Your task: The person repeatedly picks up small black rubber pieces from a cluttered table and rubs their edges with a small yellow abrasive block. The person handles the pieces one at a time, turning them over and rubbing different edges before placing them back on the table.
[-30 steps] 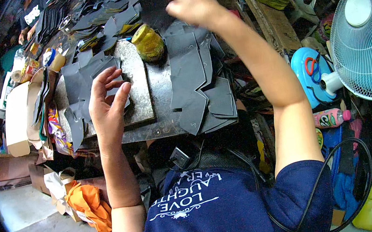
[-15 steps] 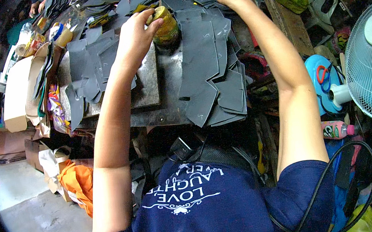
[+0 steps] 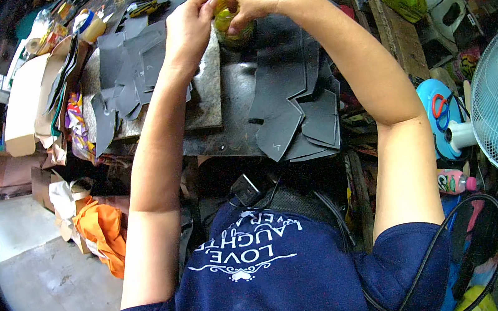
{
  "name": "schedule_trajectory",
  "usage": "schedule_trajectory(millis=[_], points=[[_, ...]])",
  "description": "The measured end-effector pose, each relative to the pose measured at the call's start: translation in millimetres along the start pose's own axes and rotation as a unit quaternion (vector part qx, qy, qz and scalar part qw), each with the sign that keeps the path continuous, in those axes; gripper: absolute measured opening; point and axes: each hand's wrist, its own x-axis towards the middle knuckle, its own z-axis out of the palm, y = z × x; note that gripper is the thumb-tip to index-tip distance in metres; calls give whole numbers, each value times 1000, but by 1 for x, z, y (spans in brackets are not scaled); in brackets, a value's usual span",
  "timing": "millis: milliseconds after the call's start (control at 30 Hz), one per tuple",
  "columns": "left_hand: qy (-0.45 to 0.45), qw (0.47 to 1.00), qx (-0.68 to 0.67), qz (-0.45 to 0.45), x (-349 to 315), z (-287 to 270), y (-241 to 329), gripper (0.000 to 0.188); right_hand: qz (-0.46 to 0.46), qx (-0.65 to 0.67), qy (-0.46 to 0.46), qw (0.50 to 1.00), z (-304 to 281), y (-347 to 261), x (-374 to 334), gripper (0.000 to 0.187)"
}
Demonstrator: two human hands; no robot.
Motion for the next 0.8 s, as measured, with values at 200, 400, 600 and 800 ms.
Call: schedule_trajectory(millis=[200, 400, 600, 800], points=[[25, 999, -28, -8, -2, 0, 0, 30, 51, 315, 180, 930, -37, 31, -12, 42], [4, 999, -28, -33, 2, -3, 2, 31, -157, 191, 238, 939, -15, 32, -16, 47], [6, 999, -31, -21, -3, -6, 2, 32, -20, 7, 29, 999, 16, -5, -13, 61], [8, 999, -26, -16, -9, -5, 4, 31, 0, -19, -59, 998, 12, -21, 5, 68]])
